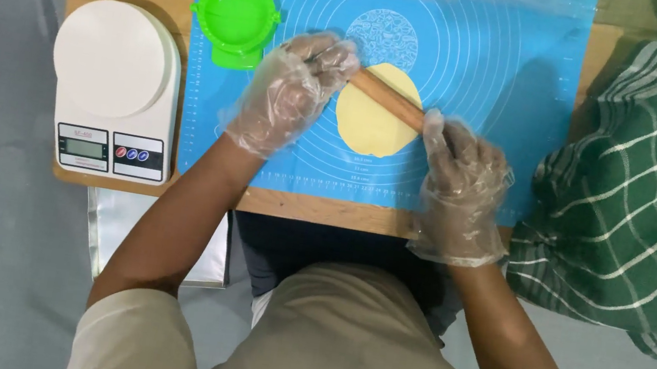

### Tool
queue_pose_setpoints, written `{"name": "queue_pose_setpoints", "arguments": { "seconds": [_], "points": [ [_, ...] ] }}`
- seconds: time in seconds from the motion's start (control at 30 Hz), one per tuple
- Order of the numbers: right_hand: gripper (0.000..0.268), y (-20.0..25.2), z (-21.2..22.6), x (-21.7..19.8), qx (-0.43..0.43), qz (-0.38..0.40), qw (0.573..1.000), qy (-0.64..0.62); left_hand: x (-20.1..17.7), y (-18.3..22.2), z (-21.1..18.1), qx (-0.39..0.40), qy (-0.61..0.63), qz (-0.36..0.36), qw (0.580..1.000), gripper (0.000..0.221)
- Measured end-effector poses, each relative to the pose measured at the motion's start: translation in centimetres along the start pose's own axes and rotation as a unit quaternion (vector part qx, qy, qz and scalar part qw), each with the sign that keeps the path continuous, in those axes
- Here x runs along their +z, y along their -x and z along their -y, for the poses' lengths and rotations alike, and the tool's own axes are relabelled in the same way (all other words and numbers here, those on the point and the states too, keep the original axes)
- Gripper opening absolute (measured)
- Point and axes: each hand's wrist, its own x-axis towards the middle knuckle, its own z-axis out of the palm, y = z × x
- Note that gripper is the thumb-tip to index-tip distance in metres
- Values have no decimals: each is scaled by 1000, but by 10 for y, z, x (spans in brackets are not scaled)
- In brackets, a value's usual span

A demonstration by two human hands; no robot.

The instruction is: Rolling out small pieces of dough with a rolling pin and shaping them on a silicone mat.

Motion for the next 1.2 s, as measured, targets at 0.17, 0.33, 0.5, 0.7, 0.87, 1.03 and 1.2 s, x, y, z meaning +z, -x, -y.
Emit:
{"name": "queue_pose_setpoints", "arguments": {
  "seconds": [0.17,0.33,0.5,0.7,0.87,1.03,1.2],
  "points": [
    [64,-5,-6,-1,-1,23,999,-33,11,15,2,-43,-477,11,878,32],
    [48,-24,-3,-14,8,25,999,27,19,38,9,-78,-806,11,586,34],
    [51,-13,-17,-10,3,23,999,37,43,46,6,-83,-982,10,172,37],
    [44,-34,-17,-19,9,78,996,30,42,62,12,-127,-967,-53,215,48],
    [41,-31,-36,-10,-8,131,991,25,71,77,24,38,-945,-127,299,27],
    [49,-29,-44,-4,-45,141,989,-16,101,87,25,157,-952,-87,249,33],
    [40,-4,-70,24,-95,148,984,25,92,92,41,16,-822,-242,515,16]
  ]
}}
